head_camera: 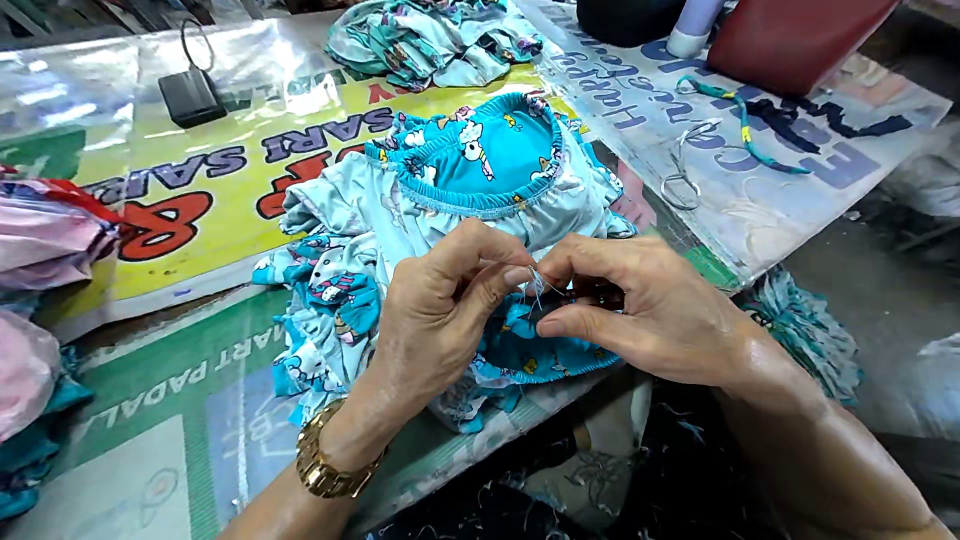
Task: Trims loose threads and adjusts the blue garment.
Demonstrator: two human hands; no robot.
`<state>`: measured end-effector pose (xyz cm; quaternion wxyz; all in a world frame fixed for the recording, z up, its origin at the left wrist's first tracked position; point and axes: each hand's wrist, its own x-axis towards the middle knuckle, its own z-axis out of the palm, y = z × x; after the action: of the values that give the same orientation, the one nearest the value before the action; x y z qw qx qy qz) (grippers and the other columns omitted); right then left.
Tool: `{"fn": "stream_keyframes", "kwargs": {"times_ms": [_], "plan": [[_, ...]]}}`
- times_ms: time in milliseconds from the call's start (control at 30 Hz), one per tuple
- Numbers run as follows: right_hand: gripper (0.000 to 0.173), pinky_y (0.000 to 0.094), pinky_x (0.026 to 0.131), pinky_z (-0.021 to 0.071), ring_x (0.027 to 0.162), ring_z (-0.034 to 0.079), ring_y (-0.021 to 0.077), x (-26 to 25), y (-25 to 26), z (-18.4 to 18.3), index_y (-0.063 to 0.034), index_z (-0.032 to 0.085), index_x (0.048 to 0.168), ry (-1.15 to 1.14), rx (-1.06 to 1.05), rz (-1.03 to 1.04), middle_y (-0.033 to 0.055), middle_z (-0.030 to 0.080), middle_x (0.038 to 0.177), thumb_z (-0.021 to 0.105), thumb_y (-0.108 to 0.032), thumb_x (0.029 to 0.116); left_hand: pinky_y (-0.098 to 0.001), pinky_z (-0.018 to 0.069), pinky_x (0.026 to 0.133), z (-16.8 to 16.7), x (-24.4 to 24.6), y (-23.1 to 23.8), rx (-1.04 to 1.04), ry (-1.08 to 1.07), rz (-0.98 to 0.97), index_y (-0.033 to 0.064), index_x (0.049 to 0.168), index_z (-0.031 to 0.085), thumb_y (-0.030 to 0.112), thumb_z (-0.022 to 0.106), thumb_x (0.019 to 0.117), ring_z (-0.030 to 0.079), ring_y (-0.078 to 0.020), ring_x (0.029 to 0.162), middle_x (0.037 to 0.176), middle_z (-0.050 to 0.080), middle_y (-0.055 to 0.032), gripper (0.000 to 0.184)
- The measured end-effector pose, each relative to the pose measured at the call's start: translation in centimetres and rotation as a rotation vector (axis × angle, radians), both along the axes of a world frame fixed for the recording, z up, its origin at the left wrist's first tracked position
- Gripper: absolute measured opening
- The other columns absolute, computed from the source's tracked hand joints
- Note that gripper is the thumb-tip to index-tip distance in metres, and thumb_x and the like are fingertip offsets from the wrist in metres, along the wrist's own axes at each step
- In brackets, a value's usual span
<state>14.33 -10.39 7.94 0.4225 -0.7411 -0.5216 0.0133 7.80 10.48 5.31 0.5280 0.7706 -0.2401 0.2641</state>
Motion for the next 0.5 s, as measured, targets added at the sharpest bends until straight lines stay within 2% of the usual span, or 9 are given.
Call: {"fn": "stream_keyframes", "kwargs": {"times_ms": [200,500], "plan": [[0.014,0.0131,0.065,0.0552,0.077,0.065,-0.0020,-0.3,0.3,-0.4,-0.0087,0.070,0.103,0.056,0.057,-0.008,-0.0058,0.069,0.089,0.074,-0.018,0.0923,-0.0090,0.0505,0.072,-0.4,0.1,-0.2,-0.005,-0.043,0.043,0.0053,0.102,0.062,0.009,0.058,0.1036,0.061,0.0060,0.081,0.092,0.065,0.0072,0.006],[0.010,0.0126,0.057,0.0501,0.066,0.059,-0.0016,-0.1,0.8,-1.1,-0.0086,0.068,0.100,0.120,0.076,-0.028,-0.0059,0.065,0.080,0.073,-0.015,0.0928,-0.0112,0.0516,0.077,-0.9,0.2,-0.2,0.136,-0.169,0.106,0.0013,0.102,0.063,0.012,0.058,0.1043,0.063,0.0036,0.085,0.093,0.067,-0.0001,0.012]]}}
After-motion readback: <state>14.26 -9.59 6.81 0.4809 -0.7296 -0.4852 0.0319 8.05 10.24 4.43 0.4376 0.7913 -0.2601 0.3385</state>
